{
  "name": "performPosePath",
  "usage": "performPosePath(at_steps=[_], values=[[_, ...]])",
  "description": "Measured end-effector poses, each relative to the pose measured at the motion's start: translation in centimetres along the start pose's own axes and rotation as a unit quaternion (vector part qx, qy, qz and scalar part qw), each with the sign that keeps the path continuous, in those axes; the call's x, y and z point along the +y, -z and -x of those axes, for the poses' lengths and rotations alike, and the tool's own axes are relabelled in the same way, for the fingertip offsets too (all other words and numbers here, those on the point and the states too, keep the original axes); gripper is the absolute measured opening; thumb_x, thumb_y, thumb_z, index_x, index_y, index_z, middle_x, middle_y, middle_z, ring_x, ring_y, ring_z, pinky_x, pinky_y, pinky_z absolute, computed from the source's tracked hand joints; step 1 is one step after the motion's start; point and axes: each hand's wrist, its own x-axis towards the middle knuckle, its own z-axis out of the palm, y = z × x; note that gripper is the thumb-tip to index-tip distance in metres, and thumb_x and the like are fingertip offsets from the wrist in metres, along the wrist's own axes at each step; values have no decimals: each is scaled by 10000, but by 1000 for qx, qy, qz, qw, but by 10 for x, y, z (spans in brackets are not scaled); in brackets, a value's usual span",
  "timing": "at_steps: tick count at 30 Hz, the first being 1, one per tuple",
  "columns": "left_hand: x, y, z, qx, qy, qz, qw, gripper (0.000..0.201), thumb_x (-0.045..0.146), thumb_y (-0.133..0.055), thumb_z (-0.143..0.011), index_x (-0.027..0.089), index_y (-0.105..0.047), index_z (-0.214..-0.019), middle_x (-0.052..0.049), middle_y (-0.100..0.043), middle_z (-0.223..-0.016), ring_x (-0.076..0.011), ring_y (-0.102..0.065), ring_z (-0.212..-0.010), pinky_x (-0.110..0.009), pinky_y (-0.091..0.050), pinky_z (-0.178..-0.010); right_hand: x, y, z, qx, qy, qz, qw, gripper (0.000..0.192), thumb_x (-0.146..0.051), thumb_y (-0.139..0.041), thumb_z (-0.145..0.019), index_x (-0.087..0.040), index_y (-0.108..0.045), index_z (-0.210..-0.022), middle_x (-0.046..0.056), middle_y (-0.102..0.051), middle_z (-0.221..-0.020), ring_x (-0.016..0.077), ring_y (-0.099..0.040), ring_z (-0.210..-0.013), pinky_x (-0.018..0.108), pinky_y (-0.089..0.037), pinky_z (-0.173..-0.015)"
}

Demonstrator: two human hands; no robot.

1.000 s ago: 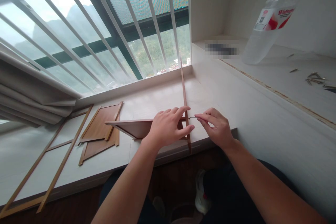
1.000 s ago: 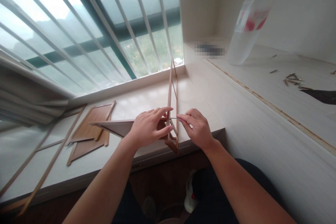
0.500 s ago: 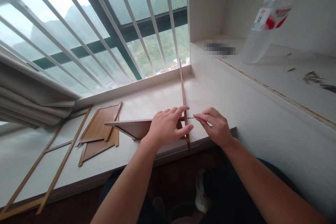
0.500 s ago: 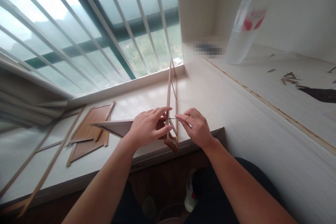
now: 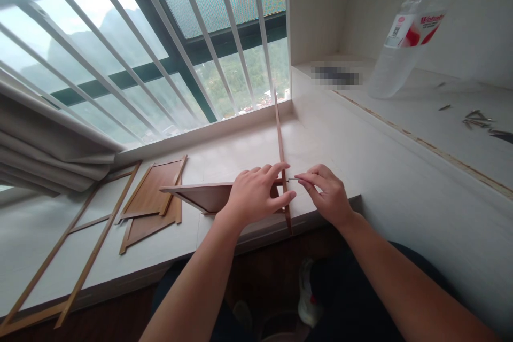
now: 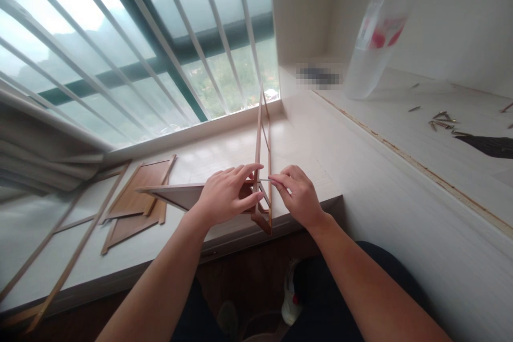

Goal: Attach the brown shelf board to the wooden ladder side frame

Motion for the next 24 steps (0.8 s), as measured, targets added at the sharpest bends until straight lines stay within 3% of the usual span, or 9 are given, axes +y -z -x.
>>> performPosePath(at_steps=[9, 24], values=[[0, 0, 1, 2, 2, 6, 1000, 566, 662, -482, -931, 385, -446, -1424, 14, -715, -1219, -276, -681, -1126, -432, -493, -914, -2, 2, 2, -13, 32, -18, 999, 321, -124, -627, -950, -257, -751, -1214, 46, -617, -860, 167, -590, -833, 321, -526, -735], [-1, -1, 1, 5, 1, 1, 1000, 579, 679, -464, -933, 379, -452, -1428, 13, -715, -1207, -275, -686, -1097, -435, -493, -898, -3, 9, -2, -12, 20, -40, 999, 296, -106, -629, -946, -249, -762, -1170, 37, -603, -864, 156, -585, -832, 309, -516, -742]])
